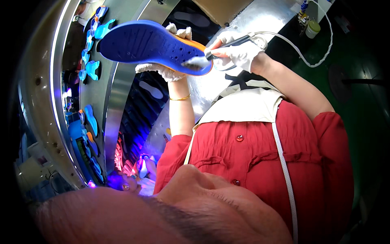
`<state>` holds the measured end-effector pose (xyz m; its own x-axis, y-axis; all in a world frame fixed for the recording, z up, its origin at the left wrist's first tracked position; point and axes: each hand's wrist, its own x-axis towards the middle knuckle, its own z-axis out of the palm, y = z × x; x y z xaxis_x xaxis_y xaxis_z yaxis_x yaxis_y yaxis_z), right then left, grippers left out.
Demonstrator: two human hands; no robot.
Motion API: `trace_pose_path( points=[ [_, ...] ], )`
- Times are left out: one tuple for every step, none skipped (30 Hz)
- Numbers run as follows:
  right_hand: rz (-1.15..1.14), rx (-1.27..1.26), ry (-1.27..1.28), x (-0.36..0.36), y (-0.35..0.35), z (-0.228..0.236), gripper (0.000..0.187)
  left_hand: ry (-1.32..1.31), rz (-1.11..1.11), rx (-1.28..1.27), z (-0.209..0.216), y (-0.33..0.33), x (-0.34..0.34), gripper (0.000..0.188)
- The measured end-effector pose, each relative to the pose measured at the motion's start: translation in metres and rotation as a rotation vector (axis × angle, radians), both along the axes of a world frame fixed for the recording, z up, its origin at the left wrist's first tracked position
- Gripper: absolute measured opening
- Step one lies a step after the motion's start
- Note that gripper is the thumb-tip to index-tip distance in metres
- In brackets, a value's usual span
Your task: The person cleans blue shoe soles using a brush tool at a workstation, reaching to place and retrieve items from a conveyor belt and a storage box.
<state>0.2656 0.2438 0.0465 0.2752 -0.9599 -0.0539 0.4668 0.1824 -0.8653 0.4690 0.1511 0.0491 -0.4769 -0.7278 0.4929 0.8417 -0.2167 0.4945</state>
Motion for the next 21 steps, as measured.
trace_pose_path(
  points=[
    [-0.029, -0.104, 0.222, -0.004, -0.001, 0.001, 0.014, -0.102, 0.139, 0.115, -0.002, 0.002, 0.004, 0.114],
    [0.015, -0.192, 0.28, -0.005, -0.003, 0.002, 0.013, -0.102, 0.074, 0.063, -0.003, -0.002, 0.005, 0.115],
    [0.034, -0.28, 0.353, -0.006, -0.004, 0.003, 0.011, -0.172, 0.127, 0.082, -0.005, -0.003, 0.009, 0.117],
    [0.039, -0.428, 0.454, -0.006, -0.007, 0.004, 0.011, -0.212, 0.138, 0.087, -0.006, -0.004, 0.012, 0.119],
    [0.007, -0.611, 0.575, -0.005, -0.009, 0.006, 0.012, -0.376, 0.154, 0.043, -0.006, -0.007, 0.014, 0.121],
    [0.093, -0.57, 0.656, -0.006, -0.012, 0.007, 0.013, -0.47, 0.19, 0.027, -0.007, -0.008, 0.018, 0.121],
    [0.152, -0.599, 0.694, -0.008, -0.014, 0.009, 0.014, -0.577, 0.241, 0.017, -0.007, -0.009, 0.02, 0.118],
    [0.202, -0.525, 0.7, -0.01, -0.018, 0.011, 0.015, -0.603, 0.265, 0.086, -0.007, -0.008, 0.022, 0.116],
    [0.253, -0.39, 0.606, -0.011, -0.022, 0.014, 0.015, -0.642, 0.3, 0.129, -0.006, -0.009, 0.024, 0.111],
    [0.323, -0.323, 0.521, -0.015, -0.026, 0.016, 0.014, -0.674, 0.329, 0.177, -0.005, -0.009, 0.025, 0.107],
    [0.39, -0.278, 0.396, -0.018, -0.03, 0.018, 0.013, -0.668, 0.28, 0.211, -0.003, -0.009, 0.024, 0.102],
    [0.418, -0.18, 0.485, -0.018, -0.031, 0.019, 0.013, -0.703, 0.276, 0.172, -0.001, -0.01, 0.023, 0.1],
    [0.388, -0.26, 0.409, -0.018, -0.032, 0.021, 0.013, -0.755, 0.28, 0.125, 0.001, -0.011, 0.021, 0.098],
    [0.355, -0.312, 0.364, -0.016, -0.032, 0.021, 0.014, -0.776, 0.279, 0.136, 0.004, -0.011, 0.018, 0.096],
    [0.304, -0.322, 0.354, -0.015, -0.032, 0.023, 0.014, -0.818, 0.275, 0.136, 0.008, -0.011, 0.014, 0.094],
    [0.257, -0.453, 0.415, -0.011, -0.03, 0.023, 0.013, -0.88, 0.233, 0.149, 0.013, -0.011, 0.014, 0.091],
    [0.214, -0.467, 0.555, -0.007, -0.029, 0.023, 0.013, -0.948, 0.254, 0.147, 0.018, -0.012, 0.01, 0.092],
    [0.211, -0.566, 0.626, -0.008, -0.027, 0.025, 0.013, -1.014, 0.267, 0.176, 0.022, -0.011, 0.007, 0.09],
    [0.225, -0.616, 0.699, -0.007, -0.027, 0.025, 0.014, -1.055, 0.275, 0.197, 0.027, -0.011, 0.005, 0.089],
    [0.255, -0.606, 0.726, -0.008, -0.027, 0.025, 0.017, -1.097, 0.281, 0.216, 0.031, -0.01, 0.002, 0.087],
    [0.301, -0.49, 0.686, -0.008, -0.027, 0.025, 0.016, -1.138, 0.289, 0.234, 0.036, -0.01, 0.0, 0.086]
  ],
)
